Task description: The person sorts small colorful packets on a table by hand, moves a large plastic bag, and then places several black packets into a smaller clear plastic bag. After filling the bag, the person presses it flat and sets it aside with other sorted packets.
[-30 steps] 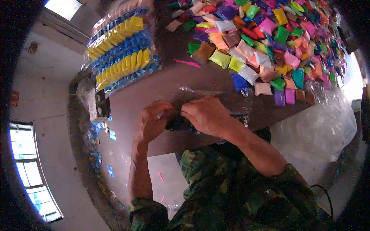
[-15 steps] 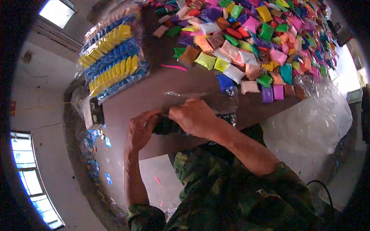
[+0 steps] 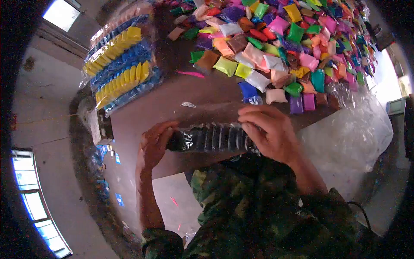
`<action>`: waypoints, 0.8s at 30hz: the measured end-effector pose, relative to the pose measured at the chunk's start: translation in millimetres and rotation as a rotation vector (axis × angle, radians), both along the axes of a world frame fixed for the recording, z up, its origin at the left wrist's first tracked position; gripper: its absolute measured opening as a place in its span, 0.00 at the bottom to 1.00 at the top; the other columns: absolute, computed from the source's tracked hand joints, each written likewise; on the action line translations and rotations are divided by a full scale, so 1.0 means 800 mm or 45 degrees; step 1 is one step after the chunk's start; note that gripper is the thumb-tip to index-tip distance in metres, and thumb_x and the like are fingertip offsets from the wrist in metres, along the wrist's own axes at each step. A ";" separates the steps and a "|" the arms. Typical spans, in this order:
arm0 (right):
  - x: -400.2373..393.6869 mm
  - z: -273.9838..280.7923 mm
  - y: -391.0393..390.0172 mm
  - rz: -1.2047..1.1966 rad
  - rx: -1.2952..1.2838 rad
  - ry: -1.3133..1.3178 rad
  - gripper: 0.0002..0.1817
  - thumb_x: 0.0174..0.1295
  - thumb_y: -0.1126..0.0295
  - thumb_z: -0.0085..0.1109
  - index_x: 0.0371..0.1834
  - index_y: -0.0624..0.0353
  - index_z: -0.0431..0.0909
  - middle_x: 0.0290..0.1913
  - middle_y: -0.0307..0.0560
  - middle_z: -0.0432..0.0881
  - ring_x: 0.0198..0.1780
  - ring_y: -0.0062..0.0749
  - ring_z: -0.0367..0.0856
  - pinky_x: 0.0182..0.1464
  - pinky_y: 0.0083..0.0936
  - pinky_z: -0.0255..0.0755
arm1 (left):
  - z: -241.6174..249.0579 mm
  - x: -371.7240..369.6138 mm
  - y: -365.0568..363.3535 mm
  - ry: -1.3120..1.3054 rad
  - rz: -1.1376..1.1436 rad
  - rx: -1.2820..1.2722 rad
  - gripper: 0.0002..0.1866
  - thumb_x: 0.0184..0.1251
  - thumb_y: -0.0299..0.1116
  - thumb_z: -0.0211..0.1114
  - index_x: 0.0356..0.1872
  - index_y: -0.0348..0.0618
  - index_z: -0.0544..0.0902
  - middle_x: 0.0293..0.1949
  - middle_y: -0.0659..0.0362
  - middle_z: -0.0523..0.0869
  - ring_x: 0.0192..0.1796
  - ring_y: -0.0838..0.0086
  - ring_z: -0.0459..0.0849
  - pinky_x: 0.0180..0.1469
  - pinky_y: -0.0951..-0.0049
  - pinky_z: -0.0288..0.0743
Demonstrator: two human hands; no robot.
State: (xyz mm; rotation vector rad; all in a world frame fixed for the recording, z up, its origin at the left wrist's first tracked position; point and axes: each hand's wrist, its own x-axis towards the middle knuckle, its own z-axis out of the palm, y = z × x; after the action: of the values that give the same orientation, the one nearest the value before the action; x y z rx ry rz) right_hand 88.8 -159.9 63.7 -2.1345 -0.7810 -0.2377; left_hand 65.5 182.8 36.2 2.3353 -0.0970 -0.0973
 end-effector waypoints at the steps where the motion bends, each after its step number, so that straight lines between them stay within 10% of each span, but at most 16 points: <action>1: -0.005 0.014 -0.007 0.026 0.070 0.026 0.12 0.67 0.78 0.61 0.53 0.60 0.82 0.53 0.52 0.88 0.54 0.45 0.88 0.56 0.37 0.81 | 0.002 0.000 -0.002 0.031 0.020 -0.036 0.13 0.79 0.31 0.62 0.57 0.42 0.88 0.51 0.52 0.92 0.53 0.66 0.90 0.57 0.68 0.81; 11: -0.056 0.133 0.060 0.705 0.961 0.393 0.13 0.65 0.73 0.60 0.51 0.60 0.82 0.56 0.52 0.85 0.58 0.45 0.85 0.61 0.39 0.77 | -0.003 -0.011 -0.005 -0.172 -0.053 0.298 0.13 0.80 0.31 0.60 0.58 0.40 0.87 0.51 0.53 0.92 0.54 0.68 0.89 0.61 0.68 0.79; 18: -0.067 0.149 0.066 0.695 0.823 0.274 0.14 0.62 0.69 0.66 0.49 0.59 0.82 0.53 0.47 0.86 0.56 0.45 0.85 0.59 0.42 0.77 | 0.005 -0.008 -0.016 -0.062 0.069 0.178 0.12 0.79 0.28 0.60 0.57 0.42 0.87 0.51 0.52 0.91 0.54 0.64 0.89 0.59 0.66 0.80; 24: -0.039 0.056 0.017 0.053 0.122 0.088 0.15 0.59 0.65 0.70 0.48 0.57 0.83 0.51 0.43 0.86 0.55 0.45 0.85 0.57 0.44 0.77 | 0.003 -0.015 -0.017 -0.273 0.057 0.228 0.12 0.74 0.27 0.65 0.54 0.41 0.87 0.53 0.50 0.90 0.57 0.55 0.87 0.63 0.58 0.77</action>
State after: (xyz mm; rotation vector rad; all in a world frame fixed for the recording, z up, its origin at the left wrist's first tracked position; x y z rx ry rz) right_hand 57.6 -146.0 108.7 -2.0235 -0.7576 -0.1752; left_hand 53.9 169.4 38.4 2.5191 -0.1477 0.1743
